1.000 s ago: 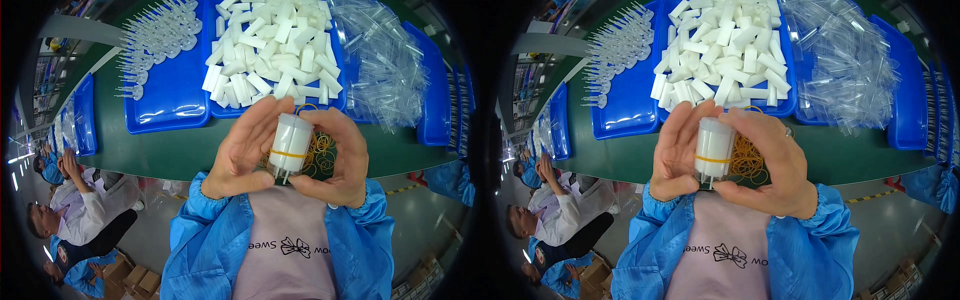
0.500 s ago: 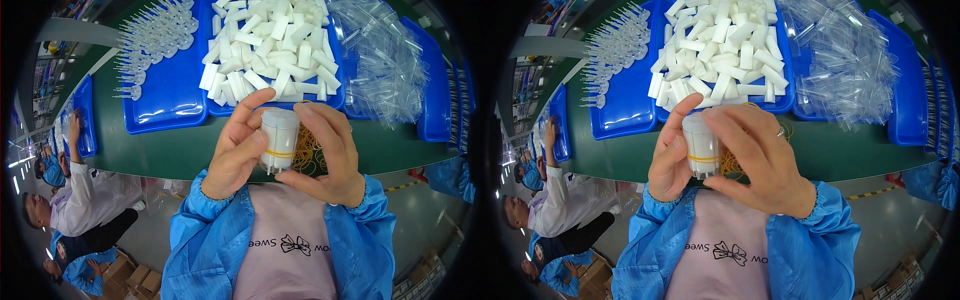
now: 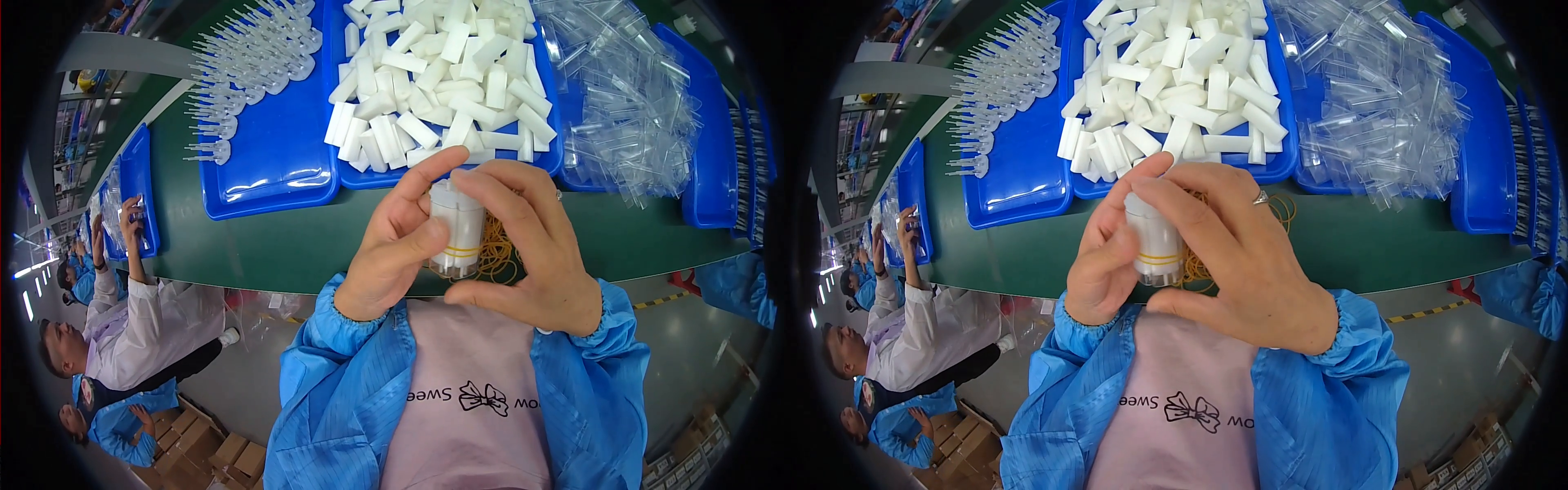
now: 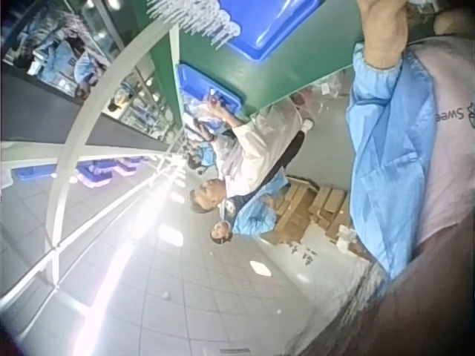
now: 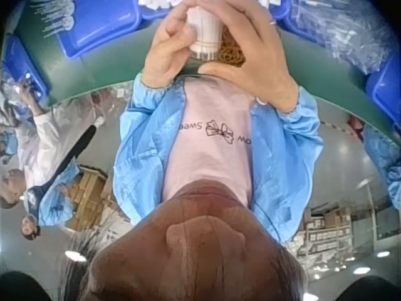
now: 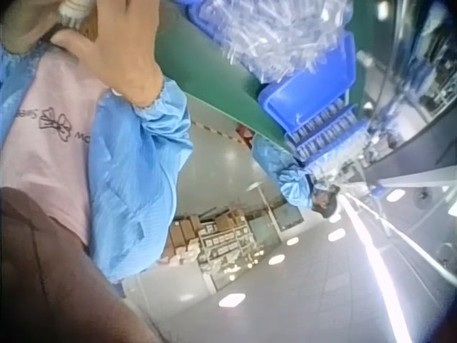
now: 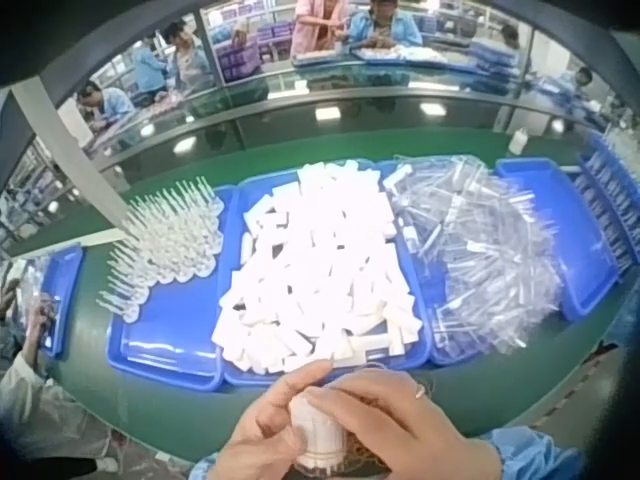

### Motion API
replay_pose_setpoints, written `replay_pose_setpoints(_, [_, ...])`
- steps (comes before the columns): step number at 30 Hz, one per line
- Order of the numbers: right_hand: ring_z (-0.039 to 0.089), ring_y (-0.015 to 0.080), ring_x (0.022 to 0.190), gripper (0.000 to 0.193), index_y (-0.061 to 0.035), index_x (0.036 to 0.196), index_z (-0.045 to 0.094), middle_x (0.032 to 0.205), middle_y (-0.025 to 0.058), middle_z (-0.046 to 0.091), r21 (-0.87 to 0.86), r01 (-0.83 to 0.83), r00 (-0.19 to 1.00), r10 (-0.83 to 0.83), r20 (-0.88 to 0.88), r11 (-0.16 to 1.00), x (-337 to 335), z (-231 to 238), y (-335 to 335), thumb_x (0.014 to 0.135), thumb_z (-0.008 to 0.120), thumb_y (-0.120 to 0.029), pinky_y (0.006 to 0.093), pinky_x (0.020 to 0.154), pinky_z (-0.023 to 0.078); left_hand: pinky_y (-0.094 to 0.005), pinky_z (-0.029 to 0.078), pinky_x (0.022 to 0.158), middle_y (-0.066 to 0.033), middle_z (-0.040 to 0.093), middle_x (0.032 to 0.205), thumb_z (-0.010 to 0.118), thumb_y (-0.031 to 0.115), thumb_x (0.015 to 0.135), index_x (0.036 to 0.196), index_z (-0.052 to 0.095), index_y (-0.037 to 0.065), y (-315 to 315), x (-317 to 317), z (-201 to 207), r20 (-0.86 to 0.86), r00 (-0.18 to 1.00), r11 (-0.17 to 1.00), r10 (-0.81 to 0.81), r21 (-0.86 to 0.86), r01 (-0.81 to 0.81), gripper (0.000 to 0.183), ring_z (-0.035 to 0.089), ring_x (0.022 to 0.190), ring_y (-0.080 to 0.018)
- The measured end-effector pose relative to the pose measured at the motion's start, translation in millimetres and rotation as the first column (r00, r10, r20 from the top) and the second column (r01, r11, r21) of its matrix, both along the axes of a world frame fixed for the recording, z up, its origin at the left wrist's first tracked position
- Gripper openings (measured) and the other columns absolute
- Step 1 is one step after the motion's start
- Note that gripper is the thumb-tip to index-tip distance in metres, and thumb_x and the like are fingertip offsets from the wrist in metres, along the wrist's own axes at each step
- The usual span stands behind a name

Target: The person attaches clear plastic sleeves over foam blocks mounted on a plastic base, secures the bundle with a rubber band, and pushes white foam blocks onto the prongs of another plastic base by hand.

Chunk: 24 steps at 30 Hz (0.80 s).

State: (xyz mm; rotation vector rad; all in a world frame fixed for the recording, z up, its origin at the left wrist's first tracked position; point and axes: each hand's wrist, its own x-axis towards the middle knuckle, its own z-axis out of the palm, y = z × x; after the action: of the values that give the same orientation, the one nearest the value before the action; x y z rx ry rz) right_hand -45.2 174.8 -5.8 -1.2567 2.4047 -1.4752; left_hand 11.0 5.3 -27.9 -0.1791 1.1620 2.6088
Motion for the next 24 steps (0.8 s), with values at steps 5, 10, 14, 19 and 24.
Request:
replay_pose_setpoints(5, [0.051, 0.0285, 0.099, 0.077, -0.0034, 0.120, 0.052, 0.115, 0.0137, 0.049, -0.048, 0.005, 0.994, 0.001, 0.112, 0.999, 0, 0, 4, 0.053, 0.082, -0.023, 0.0360, 0.080, 0.045, -0.0325, 0.036, 0.099, -0.0091, 0.050, 0.124, 0.064, 0.026, 0.085, 0.143, 0.023, 0.006, -2, -2, -1, 0.062, 0.997, 0.981, -0.044, 0.194, 0.031, 0.074, 0.048, 0.117, -0.0183])
replay_pose_setpoints(10, [0.055, 0.0281, 0.090, 0.071, -0.0026, 0.111, 0.057, 0.107, 0.0123, 0.053, -0.074, 0.046, 0.991, -0.055, -0.126, 0.996, 0, -3, -1, 0.047, 0.081, -0.021, 0.0371, 0.077, 0.046, -0.0333, 0.036, 0.100, -0.0092, 0.044, 0.130, 0.064, 0.027, 0.085, 0.143, 0.023, 0.006, -4, -1, -1, 0.066, 0.991, 0.955, -0.116, 0.281, 0.093, 0.074, 0.046, 0.119, -0.0196])
replay_pose_setpoints(14, [0.056, 0.0275, 0.086, 0.072, -0.0020, 0.109, 0.058, 0.105, 0.0124, 0.054, -0.103, 0.076, 0.966, -0.099, -0.240, 0.992, 0, -9, -2, 0.046, 0.081, -0.026, 0.0362, 0.075, 0.047, -0.0336, 0.035, 0.102, -0.0090, 0.044, 0.130, 0.064, 0.029, 0.085, 0.143, 0.022, 0.006, -3, -1, -3, 0.093, 0.984, 0.942, -0.149, 0.315, 0.112, 0.075, 0.045, 0.120, -0.0197])
replay_pose_setpoints(19, [0.054, 0.0286, 0.094, 0.073, -0.0017, 0.113, 0.057, 0.108, 0.0130, 0.053, -0.081, 0.025, 0.990, -0.035, -0.134, 0.996, -3, -6, -2, 0.049, 0.081, -0.026, 0.0363, 0.080, 0.045, -0.0389, 0.040, 0.098, -0.0131, 0.045, 0.129, 0.061, 0.032, 0.087, 0.144, 0.018, 0.007, -6, 0, -16, 0.022, 0.989, 0.889, -0.149, 0.442, 0.124, 0.075, 0.049, 0.117, -0.0272])
replay_pose_setpoints(24, [0.052, 0.0283, 0.096, 0.072, -0.0017, 0.115, 0.055, 0.109, 0.0120, 0.053, -0.112, 0.048, 0.986, -0.029, 0.161, 0.993, 0, 3, 2, 0.052, 0.083, -0.023, 0.0360, 0.079, 0.045, -0.0427, 0.043, 0.096, -0.0175, 0.045, 0.129, 0.054, 0.028, 0.091, 0.145, 0.014, 0.007, -4, -1, -14, 0.035, 0.989, 0.810, -0.146, 0.579, 0.099, 0.071, 0.053, 0.112, -0.0346])
